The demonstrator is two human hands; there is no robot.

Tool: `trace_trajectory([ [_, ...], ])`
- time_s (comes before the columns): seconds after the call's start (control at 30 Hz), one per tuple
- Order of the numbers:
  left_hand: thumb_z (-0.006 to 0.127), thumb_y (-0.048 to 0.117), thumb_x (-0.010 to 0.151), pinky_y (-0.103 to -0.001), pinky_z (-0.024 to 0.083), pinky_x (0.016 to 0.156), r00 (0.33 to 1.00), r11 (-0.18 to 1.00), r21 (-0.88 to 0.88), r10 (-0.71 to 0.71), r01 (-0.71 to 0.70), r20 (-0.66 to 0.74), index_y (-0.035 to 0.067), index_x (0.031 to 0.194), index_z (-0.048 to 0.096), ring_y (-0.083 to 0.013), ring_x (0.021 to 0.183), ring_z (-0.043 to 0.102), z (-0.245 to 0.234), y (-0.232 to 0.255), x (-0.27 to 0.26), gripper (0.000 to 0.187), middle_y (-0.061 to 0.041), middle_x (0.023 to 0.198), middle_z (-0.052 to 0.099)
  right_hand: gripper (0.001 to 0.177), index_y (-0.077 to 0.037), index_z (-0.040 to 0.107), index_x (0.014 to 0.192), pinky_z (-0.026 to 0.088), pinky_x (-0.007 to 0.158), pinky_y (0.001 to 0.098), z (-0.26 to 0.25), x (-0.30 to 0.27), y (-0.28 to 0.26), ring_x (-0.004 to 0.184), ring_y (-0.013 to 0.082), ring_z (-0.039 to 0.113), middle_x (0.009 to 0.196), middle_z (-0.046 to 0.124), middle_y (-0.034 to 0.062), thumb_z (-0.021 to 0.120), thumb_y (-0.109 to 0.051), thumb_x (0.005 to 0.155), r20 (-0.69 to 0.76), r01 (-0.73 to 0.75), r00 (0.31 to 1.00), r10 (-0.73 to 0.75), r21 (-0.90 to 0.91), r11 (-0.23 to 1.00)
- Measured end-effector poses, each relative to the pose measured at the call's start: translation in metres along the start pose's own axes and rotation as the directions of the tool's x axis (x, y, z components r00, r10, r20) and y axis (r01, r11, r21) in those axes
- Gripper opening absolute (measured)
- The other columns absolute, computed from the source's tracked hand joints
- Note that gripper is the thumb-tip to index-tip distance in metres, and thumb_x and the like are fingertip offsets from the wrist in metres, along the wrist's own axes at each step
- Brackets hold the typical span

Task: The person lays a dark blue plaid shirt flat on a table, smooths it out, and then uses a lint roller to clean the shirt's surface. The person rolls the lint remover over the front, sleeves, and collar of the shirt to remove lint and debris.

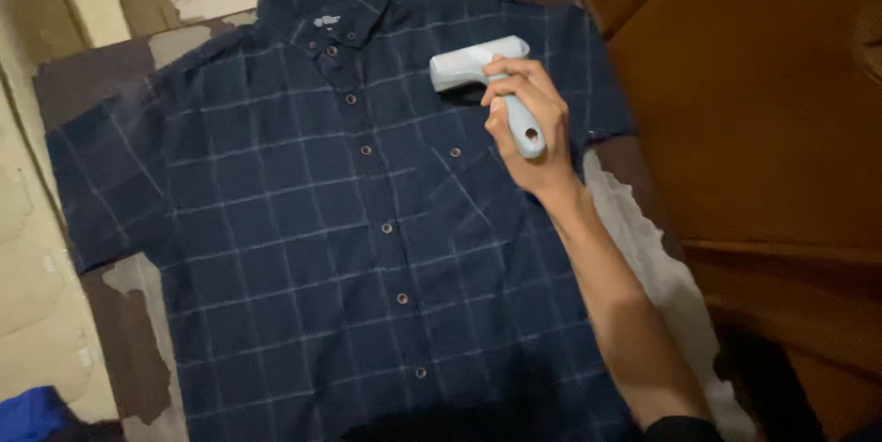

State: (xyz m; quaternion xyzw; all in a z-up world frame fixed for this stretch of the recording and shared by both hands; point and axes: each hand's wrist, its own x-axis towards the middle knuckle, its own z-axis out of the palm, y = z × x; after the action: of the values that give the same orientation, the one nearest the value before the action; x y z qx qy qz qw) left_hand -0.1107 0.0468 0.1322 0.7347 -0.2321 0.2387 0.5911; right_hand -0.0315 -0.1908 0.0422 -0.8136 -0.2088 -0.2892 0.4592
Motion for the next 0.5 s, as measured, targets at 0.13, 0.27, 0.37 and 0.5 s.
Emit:
trace_trajectory([
  [0.13, 0.058, 0.001, 0.109, -0.031, 0.048, 0.097, 1.0, 1.0, 0.018, 0.025, -0.024, -0.019, 0.007, 0.13, 0.059, -0.0219, 0.114, 0.052, -0.003, -0.014, 0.017, 0.022, -0.009, 0.126, 0.054, 0.019, -0.001, 0.066, 0.095, 0.055, 0.102, 0.0397, 0.008, 0.022, 0.025, 0.118, 0.0286, 0.067, 0.125, 0.068, 0.0154, 0.062, -0.019, 0.101, 0.004, 0.03, 1.0, -0.03, 0.008, 1.0],
  [0.27, 0.059, -0.001, 0.102, -0.041, 0.043, 0.111, 0.998, 0.947, 0.317, 0.024, -0.041, 0.059, 0.008, 0.133, 0.061, -0.0268, 0.123, 0.05, 0.035, -0.098, 0.051, 0.032, -0.01, 0.127, 0.054, 0.032, 0.001, 0.065, 0.097, 0.054, 0.106, 0.0426, 0.016, 0.04, 0.047, 0.127, 0.032, 0.065, 0.125, 0.067, 0.0162, 0.063, -0.029, 0.108, -0.004, 0.13, 0.992, -0.13, 0.019, 0.991],
  [0.37, 0.06, 0.008, 0.1, -0.049, 0.033, 0.12, 0.988, 0.869, 0.492, -0.027, -0.051, 0.151, 0.009, 0.138, 0.058, -0.0367, 0.14, 0.04, 0.061, -0.154, 0.054, 0.038, -0.016, 0.14, 0.051, 0.039, 0.001, 0.065, 0.096, 0.054, 0.106, 0.043, 0.023, 0.053, 0.061, 0.124, 0.0309, 0.066, 0.126, 0.066, 0.0165, 0.061, -0.035, 0.108, -0.005, 0.147, 0.989, -0.147, 0.032, 0.989],
  [0.5, 0.054, 0.033, 0.106, -0.055, 0.015, 0.125, 0.965, 0.687, 0.717, -0.095, -0.115, 0.246, 0.01, 0.151, 0.046, -0.039, 0.154, 0.018, 0.076, -0.198, 0.047, 0.051, -0.018, 0.16, 0.037, 0.042, 0.001, 0.065, 0.097, 0.053, 0.112, 0.044, 0.028, 0.063, 0.079, 0.129, 0.031, 0.064, 0.126, 0.067, 0.0157, 0.057, -0.037, 0.113, -0.005, 0.197, 0.98, -0.197, 0.048, 0.979],
])
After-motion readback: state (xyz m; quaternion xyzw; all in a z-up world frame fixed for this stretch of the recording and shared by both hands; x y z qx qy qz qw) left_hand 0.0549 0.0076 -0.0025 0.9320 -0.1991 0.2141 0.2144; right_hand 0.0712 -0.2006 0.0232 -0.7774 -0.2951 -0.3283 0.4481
